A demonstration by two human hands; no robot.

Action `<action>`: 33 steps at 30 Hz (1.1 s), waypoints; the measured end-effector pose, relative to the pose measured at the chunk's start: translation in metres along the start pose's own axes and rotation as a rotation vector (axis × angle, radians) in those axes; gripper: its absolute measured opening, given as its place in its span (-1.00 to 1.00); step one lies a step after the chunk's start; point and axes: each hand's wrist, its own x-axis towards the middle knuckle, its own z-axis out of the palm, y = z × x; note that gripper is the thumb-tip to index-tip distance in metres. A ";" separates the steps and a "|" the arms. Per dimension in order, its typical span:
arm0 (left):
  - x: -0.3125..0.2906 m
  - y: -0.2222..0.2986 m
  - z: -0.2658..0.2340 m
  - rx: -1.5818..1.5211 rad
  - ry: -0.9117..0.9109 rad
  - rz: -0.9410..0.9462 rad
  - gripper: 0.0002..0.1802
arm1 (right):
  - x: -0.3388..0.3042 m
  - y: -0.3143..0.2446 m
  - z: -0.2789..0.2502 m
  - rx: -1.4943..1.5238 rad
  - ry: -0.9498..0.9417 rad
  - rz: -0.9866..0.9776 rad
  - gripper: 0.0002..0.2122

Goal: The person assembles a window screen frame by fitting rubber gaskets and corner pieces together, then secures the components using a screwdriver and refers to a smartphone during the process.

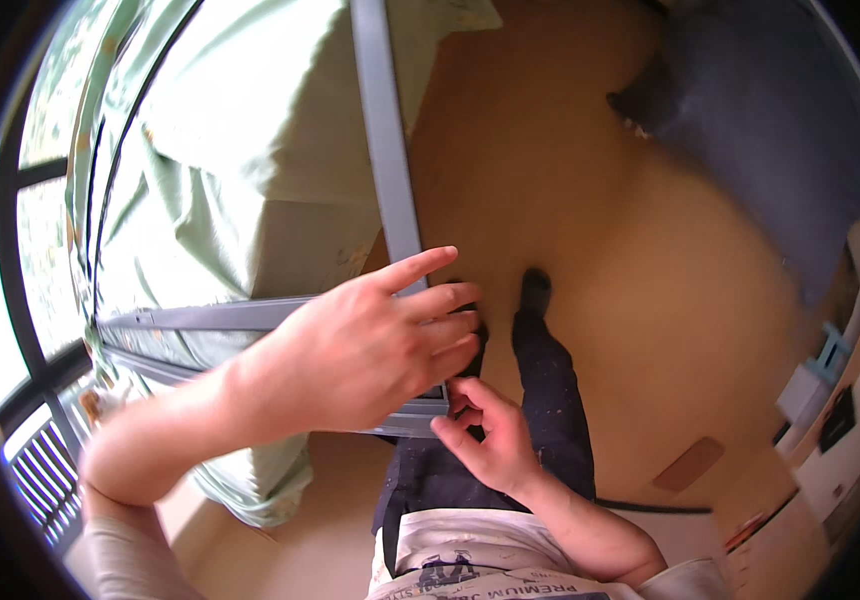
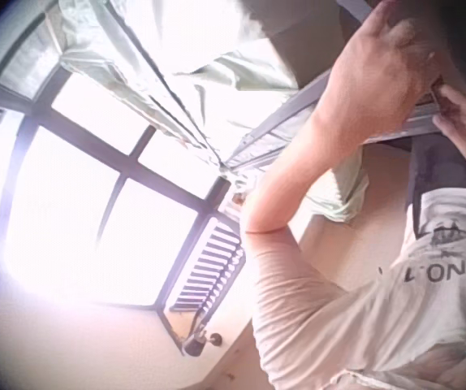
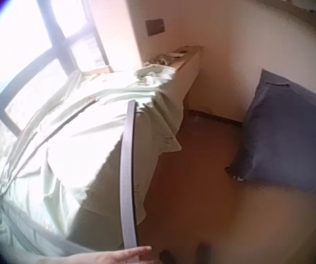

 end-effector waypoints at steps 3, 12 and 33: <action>0.032 -0.010 -0.004 0.093 -0.561 0.112 -0.79 | -0.006 0.013 0.014 0.065 0.101 -0.105 -0.61; 0.101 -0.039 0.019 -0.217 -0.947 0.199 -0.75 | -0.002 0.058 0.047 0.348 0.438 -0.236 -0.51; 0.092 -0.028 0.037 -0.095 -0.755 0.494 -0.75 | 0.010 0.064 0.049 0.121 0.529 -0.441 -0.63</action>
